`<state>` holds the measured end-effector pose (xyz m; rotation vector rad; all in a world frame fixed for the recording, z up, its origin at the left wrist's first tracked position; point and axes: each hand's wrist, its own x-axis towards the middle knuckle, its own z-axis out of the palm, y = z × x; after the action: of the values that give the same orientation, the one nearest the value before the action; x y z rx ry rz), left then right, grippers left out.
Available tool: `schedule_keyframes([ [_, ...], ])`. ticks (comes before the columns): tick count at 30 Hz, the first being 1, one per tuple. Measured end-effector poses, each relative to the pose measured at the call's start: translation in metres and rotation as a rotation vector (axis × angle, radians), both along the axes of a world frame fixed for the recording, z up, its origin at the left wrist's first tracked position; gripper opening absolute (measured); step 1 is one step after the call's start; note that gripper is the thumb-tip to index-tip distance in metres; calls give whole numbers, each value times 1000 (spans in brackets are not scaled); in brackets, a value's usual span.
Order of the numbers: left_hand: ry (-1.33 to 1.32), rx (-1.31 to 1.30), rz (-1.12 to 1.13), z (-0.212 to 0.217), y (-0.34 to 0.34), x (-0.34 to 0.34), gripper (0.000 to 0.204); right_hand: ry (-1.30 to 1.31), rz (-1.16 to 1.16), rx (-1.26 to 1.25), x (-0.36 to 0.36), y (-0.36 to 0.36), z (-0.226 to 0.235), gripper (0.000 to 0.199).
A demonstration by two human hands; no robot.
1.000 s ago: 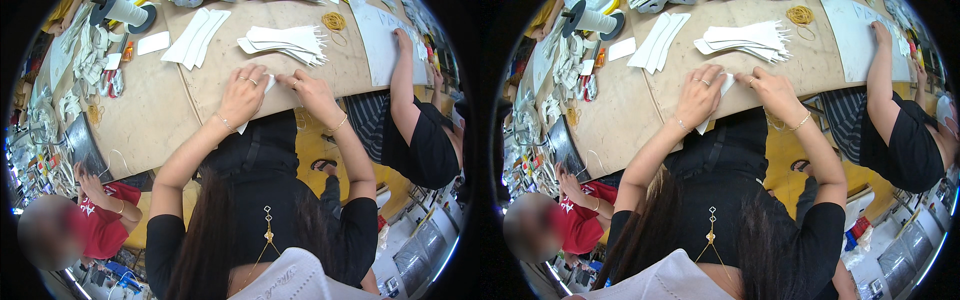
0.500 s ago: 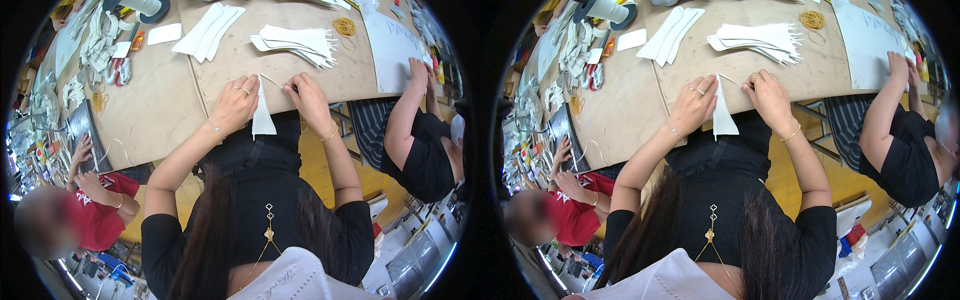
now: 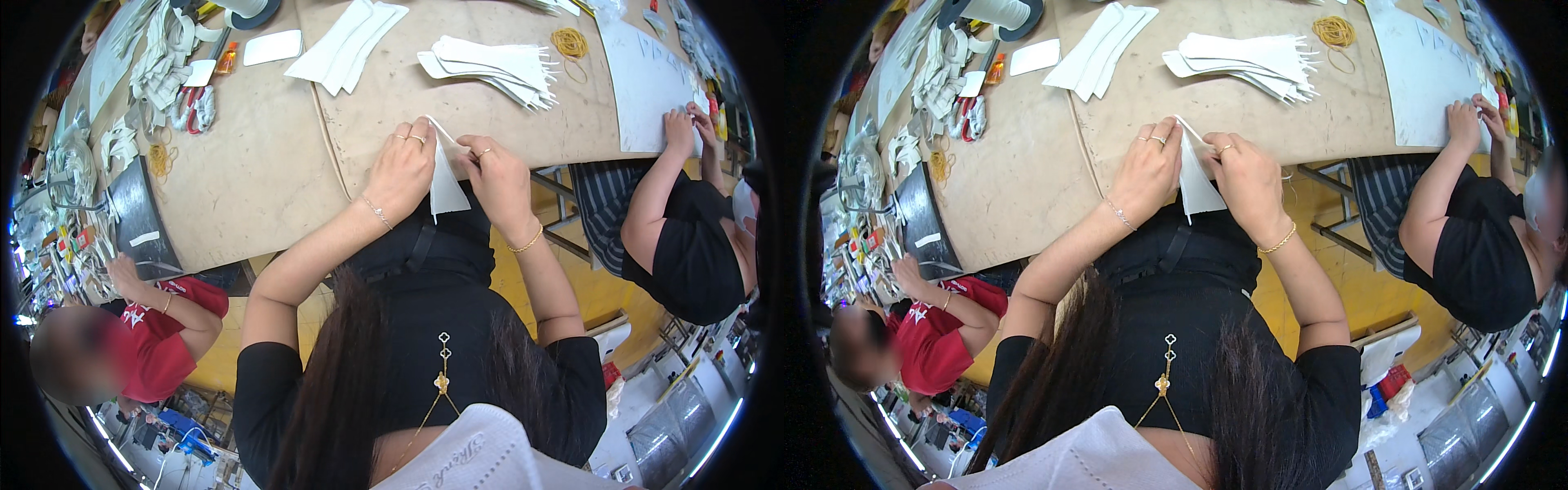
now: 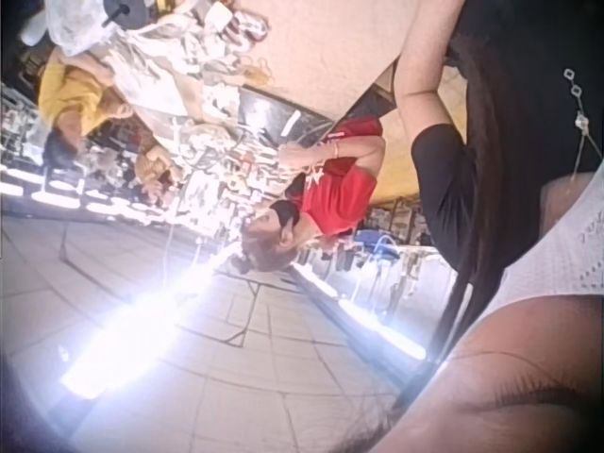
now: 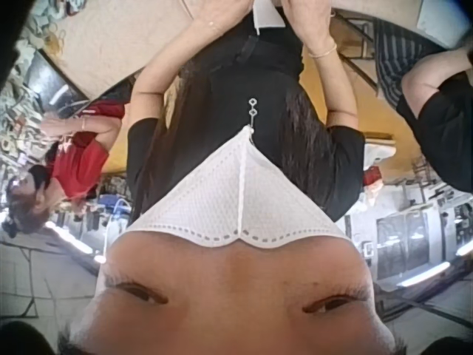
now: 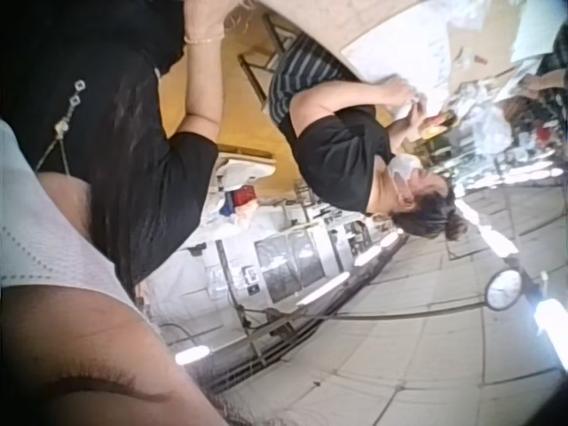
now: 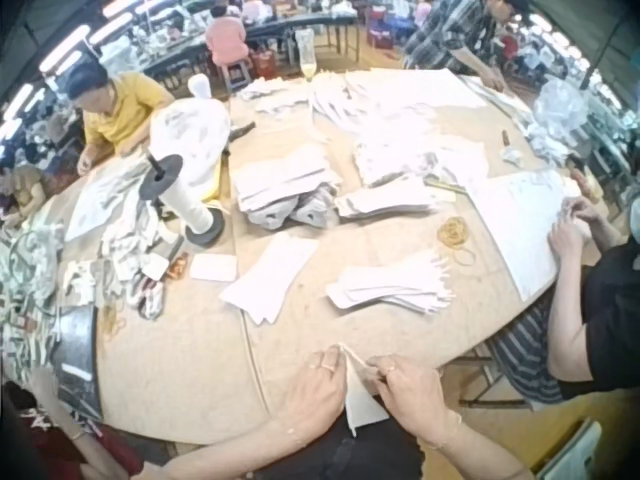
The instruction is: The person hand-sews white fabric pieces at a table using a needle and thread. They repeatedly pick up fabric, stitch along edges, and place finished pieces into a growing stack. A coworker is visible across the table performing similar sewing work.
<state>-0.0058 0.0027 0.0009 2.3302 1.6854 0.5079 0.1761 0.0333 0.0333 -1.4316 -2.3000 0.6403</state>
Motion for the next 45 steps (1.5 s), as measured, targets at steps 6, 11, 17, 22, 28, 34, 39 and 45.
schedule_keyframes([
  [6,-1,-21,-102,3,7,-15,46,-38,58,55,-9,-19,-4,31],
  [11,61,-33,-112,8,7,-17,46,-29,46,74,-13,-25,-9,33],
  [17,87,-43,-99,10,7,-17,44,-42,38,71,-14,-29,-11,36],
  [22,62,-38,-97,10,8,-18,43,-53,47,78,-14,-28,-12,37],
  [28,-173,-59,11,4,21,-17,22,-154,72,100,-16,-31,-12,42],
  [34,-326,-236,324,0,52,-21,10,-194,74,101,-17,-34,-9,43],
  [39,-396,-24,114,5,47,-27,20,-150,77,108,-16,-33,-10,41],
  [45,-17,132,-250,-1,14,-56,38,-40,115,58,-26,-6,-14,30],
])
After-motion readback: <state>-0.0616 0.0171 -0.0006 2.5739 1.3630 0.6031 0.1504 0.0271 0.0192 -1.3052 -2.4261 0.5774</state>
